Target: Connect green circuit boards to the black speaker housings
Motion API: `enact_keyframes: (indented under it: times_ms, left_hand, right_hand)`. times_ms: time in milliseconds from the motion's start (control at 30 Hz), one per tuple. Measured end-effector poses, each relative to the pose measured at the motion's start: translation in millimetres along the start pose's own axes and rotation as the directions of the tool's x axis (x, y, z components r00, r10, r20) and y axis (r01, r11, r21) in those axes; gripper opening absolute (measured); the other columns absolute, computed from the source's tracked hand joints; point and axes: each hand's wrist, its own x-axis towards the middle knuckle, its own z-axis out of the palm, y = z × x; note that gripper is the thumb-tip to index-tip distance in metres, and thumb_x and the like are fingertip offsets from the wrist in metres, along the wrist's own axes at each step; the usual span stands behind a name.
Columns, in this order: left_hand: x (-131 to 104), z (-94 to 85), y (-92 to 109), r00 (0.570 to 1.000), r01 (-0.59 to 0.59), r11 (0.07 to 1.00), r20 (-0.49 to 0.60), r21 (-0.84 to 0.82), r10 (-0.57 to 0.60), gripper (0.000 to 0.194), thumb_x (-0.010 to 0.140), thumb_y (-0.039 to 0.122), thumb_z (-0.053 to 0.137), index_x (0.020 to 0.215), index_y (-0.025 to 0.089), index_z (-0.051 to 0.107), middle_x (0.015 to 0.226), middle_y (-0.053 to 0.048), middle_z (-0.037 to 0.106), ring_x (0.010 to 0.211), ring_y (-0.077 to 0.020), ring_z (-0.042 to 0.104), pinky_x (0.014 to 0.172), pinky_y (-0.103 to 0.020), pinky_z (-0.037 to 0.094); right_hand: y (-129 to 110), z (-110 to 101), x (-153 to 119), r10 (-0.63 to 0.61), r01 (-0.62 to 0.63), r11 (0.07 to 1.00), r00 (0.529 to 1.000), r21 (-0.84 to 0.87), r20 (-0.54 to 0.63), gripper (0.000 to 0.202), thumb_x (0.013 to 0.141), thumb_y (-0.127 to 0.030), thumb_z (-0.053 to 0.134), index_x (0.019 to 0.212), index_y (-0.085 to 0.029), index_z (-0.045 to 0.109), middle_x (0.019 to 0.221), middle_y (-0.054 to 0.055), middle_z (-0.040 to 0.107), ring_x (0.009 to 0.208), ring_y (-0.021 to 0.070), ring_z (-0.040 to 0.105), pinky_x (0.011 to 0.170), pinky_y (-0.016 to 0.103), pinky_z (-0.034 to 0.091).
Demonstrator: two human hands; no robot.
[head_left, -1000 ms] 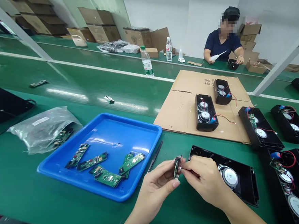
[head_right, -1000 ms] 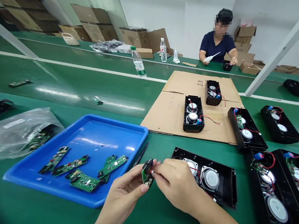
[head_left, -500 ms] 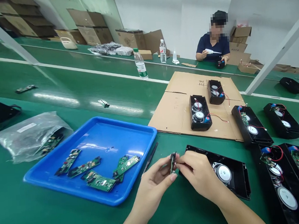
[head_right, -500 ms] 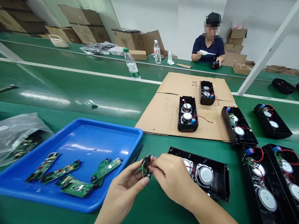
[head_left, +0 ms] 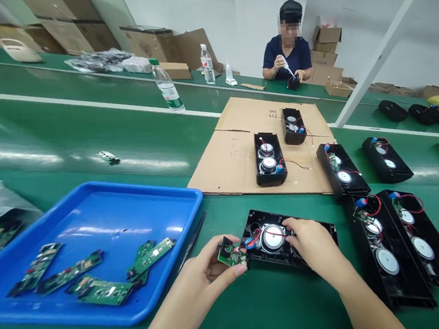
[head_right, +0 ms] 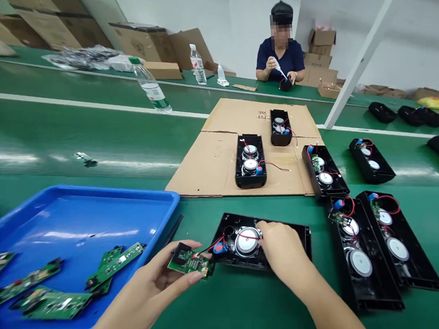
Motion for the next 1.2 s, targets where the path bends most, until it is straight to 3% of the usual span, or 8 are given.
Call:
enact_keyframes:
  times_ms: [100,167,300,400,500,767,900,1200]
  left_hand:
    - [0,13.8,3,0.990,0.015,0.997,0.142,-0.080,-0.003,0.028,0.065,0.030,0.070,0.091,0.022,0.063,0.052,0.003,0.065,0.054,-0.0188,0.064,0.052,-0.024,0.051]
    - [0,24.4,2,0.982,0.044,0.994,0.189,-0.101,-0.024,0.031,0.068,0.029,0.067,0.097,0.021,0.062,0.057,0.002,0.067,0.058,-0.0191,0.066,0.057,-0.025,0.054]
    - [4,41.3,-2,0.974,0.093,0.978,0.221,-0.186,-0.050,0.035,0.075,0.029,0.061,0.108,0.019,0.057,0.085,-0.003,0.072,0.075,-0.0196,0.069,0.075,-0.031,0.056]
    - [11,50.6,-3,0.979,0.085,0.968,0.200,-0.234,-0.037,0.035,0.076,0.029,0.060,0.110,0.020,0.056,0.097,-0.004,0.070,0.082,-0.0195,0.068,0.080,-0.032,0.056]
    - [19,58.6,-4,0.988,0.054,0.975,0.154,-0.216,-0.021,0.034,0.075,0.028,0.060,0.108,0.019,0.056,0.097,-0.003,0.070,0.082,-0.0199,0.069,0.076,-0.033,0.058]
    - [25,68.3,-5,0.995,0.038,0.987,0.100,-0.155,-0.023,0.031,0.074,0.030,0.060,0.103,0.021,0.057,0.093,-0.002,0.072,0.084,-0.0229,0.070,0.075,-0.033,0.059]
    - [26,69.4,-4,0.993,0.033,0.993,0.113,-0.116,-0.020,0.032,0.074,0.029,0.061,0.104,0.021,0.057,0.089,-0.003,0.073,0.082,-0.0239,0.071,0.073,-0.034,0.059]
    - [28,73.4,-1,0.993,-0.027,0.999,0.117,-0.017,0.029,0.029,0.073,0.024,0.061,0.102,0.022,0.061,0.089,-0.003,0.074,0.077,-0.0246,0.071,0.070,-0.032,0.059]
  right_hand:
    - [-9,8,5,0.081,-0.078,0.996,0.993,-0.034,0.089,0.022,0.070,0.000,0.062,0.085,-0.017,0.064,0.070,0.008,0.068,0.063,0.0241,0.065,0.050,0.027,0.041]
    - [-6,5,5,0.100,-0.109,0.976,0.993,0.188,0.057,0.019,0.074,-0.001,0.059,0.083,-0.017,0.064,0.075,0.007,0.069,0.068,0.0213,0.065,0.057,0.027,0.045]
    - [15,-3,-3,0.151,-0.104,0.682,0.989,0.724,0.000,0.012,0.080,-0.016,0.056,0.078,-0.017,0.067,0.074,0.003,0.069,0.067,0.0155,0.064,0.062,0.025,0.049]
    - [26,0,-12,0.146,-0.120,0.498,0.988,0.859,0.053,0.013,0.074,-0.026,0.061,0.075,-0.017,0.070,0.076,0.004,0.069,0.069,0.0165,0.064,0.061,0.025,0.049]
    - [28,9,-19,0.174,-0.131,0.428,0.983,0.894,0.061,0.011,0.069,-0.025,0.066,0.075,-0.017,0.071,0.071,0.003,0.068,0.065,0.0151,0.062,0.059,0.025,0.048]
    - [17,13,-29,0.002,0.140,0.786,0.973,0.602,-0.229,0.018,0.082,-0.010,0.056,0.077,-0.019,0.070,0.071,0.002,0.064,0.070,0.0142,0.055,0.063,0.026,0.047]
    - [13,15,-33,-0.043,0.177,0.848,0.962,0.499,-0.269,0.021,0.085,-0.010,0.050,0.084,-0.019,0.069,0.075,0.003,0.061,0.073,0.0145,0.054,0.064,0.027,0.048]
    - [10,29,-34,-0.222,0.301,0.942,0.891,0.148,-0.396,0.029,0.089,-0.010,0.040,0.070,-0.016,0.061,0.068,0.004,0.055,0.063,0.0139,0.046,0.053,0.025,0.039]
